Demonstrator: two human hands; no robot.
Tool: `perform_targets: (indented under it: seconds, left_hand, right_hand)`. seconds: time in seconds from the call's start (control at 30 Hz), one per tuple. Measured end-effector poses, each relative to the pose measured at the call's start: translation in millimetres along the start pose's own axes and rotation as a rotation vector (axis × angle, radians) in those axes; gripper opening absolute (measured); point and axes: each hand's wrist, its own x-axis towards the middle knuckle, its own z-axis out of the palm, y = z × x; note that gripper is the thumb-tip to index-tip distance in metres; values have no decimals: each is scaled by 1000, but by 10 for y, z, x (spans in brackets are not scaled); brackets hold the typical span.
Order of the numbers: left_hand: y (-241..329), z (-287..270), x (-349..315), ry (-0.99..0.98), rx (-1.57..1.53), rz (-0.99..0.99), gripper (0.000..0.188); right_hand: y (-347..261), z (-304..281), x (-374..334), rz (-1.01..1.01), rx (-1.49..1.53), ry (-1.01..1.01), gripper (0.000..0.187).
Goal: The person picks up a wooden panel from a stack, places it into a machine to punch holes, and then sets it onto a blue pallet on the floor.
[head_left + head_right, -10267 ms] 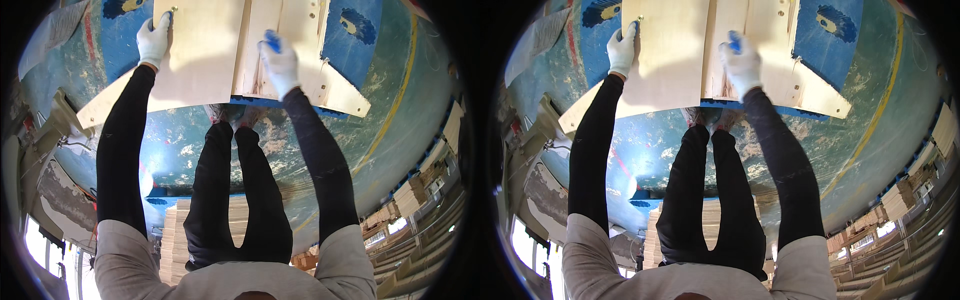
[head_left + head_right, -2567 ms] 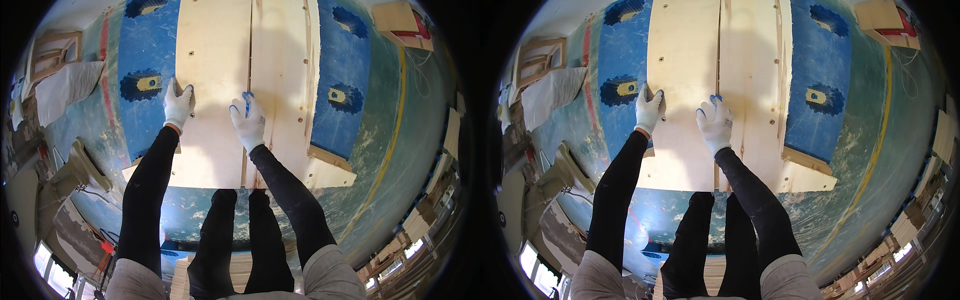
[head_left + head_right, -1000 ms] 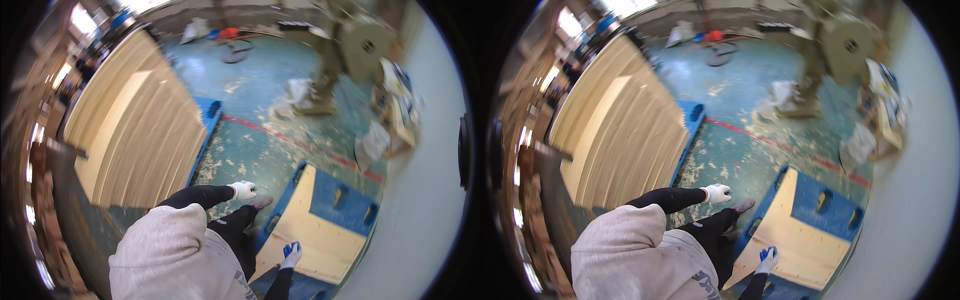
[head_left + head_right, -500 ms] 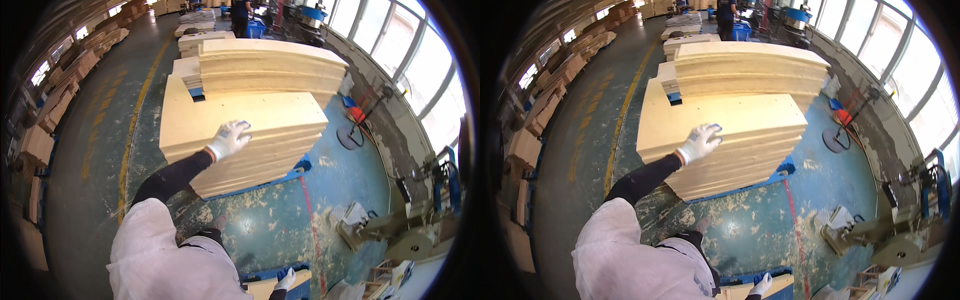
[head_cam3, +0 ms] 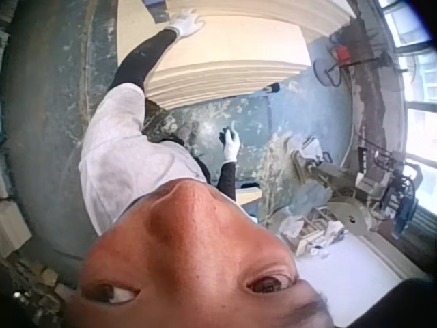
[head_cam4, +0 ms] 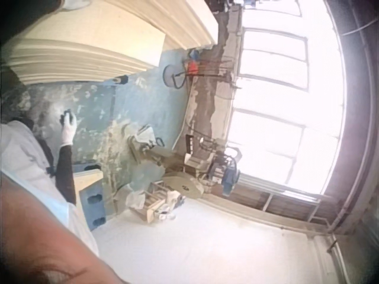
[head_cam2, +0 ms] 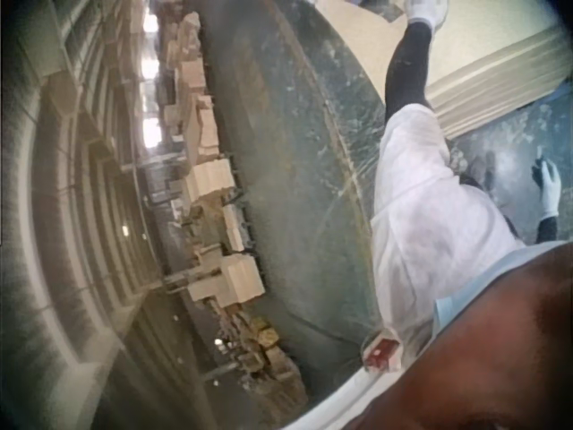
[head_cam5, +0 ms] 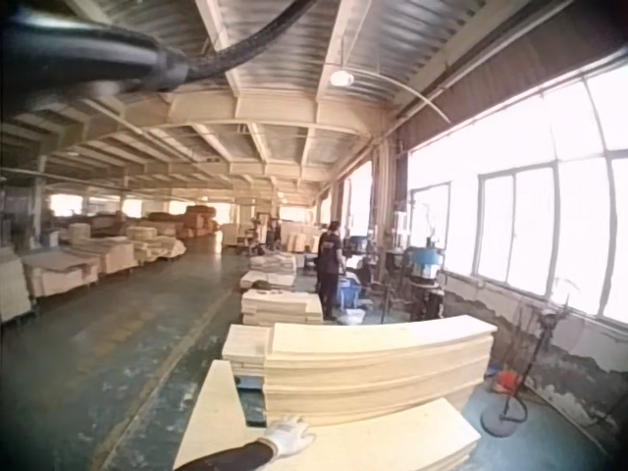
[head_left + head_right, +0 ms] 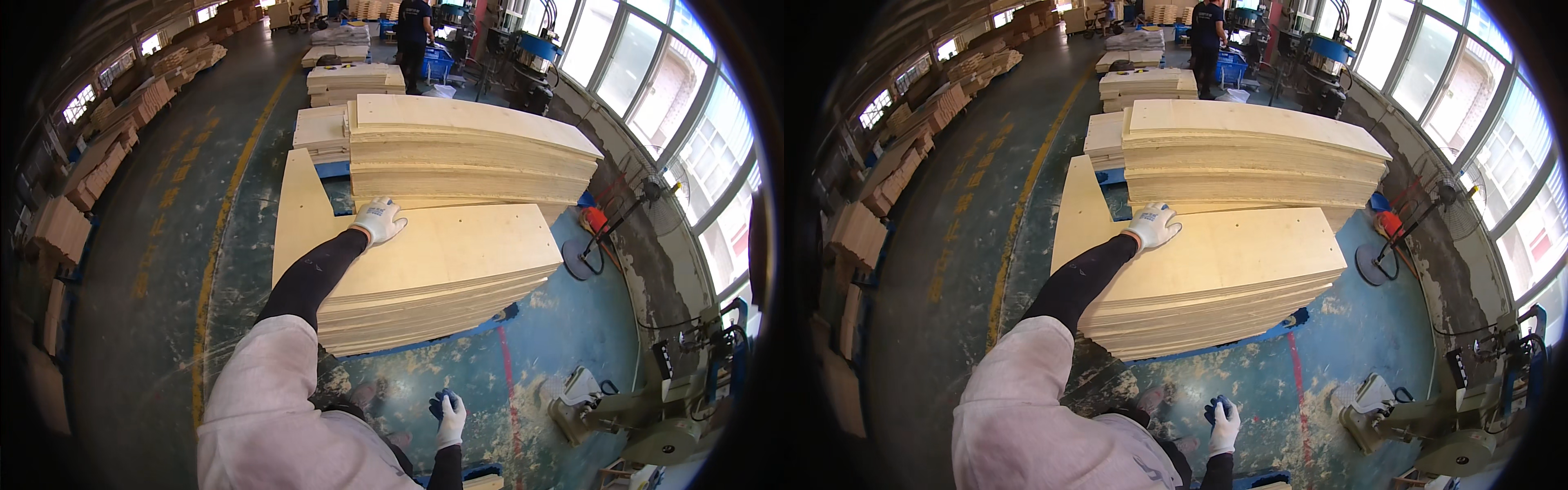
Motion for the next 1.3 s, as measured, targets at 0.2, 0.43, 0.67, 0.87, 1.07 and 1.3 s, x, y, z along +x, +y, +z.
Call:
perform_targets:
  seconds: [0.2,0.43,0.67,0.87,1.07,1.3]
  left_hand:
    - [106,55,-153,-25,-11,-70,64]
    - [294,67,-676,6,-31,-129,64]
    - [380,-357,-2088,369,-65,-176,59]
    - [-467,-115,-3631,496,-417,-861,65]
    - [28,-54,-3623,413,-1575,-937,38]
    - [700,156,-3924,236,-1850,-823,34]
  right_hand:
    - [-87,29,140,12,17,-60,28]
    - [-283,255,417,22,86,-326,31]
    - [-474,353,548,13,93,-489,36]
    - [-455,451,774,134,118,-610,40]
    - [-925,911,955,80,211,-547,51]
    - [-1231,890,1368,40,427,-506,62]
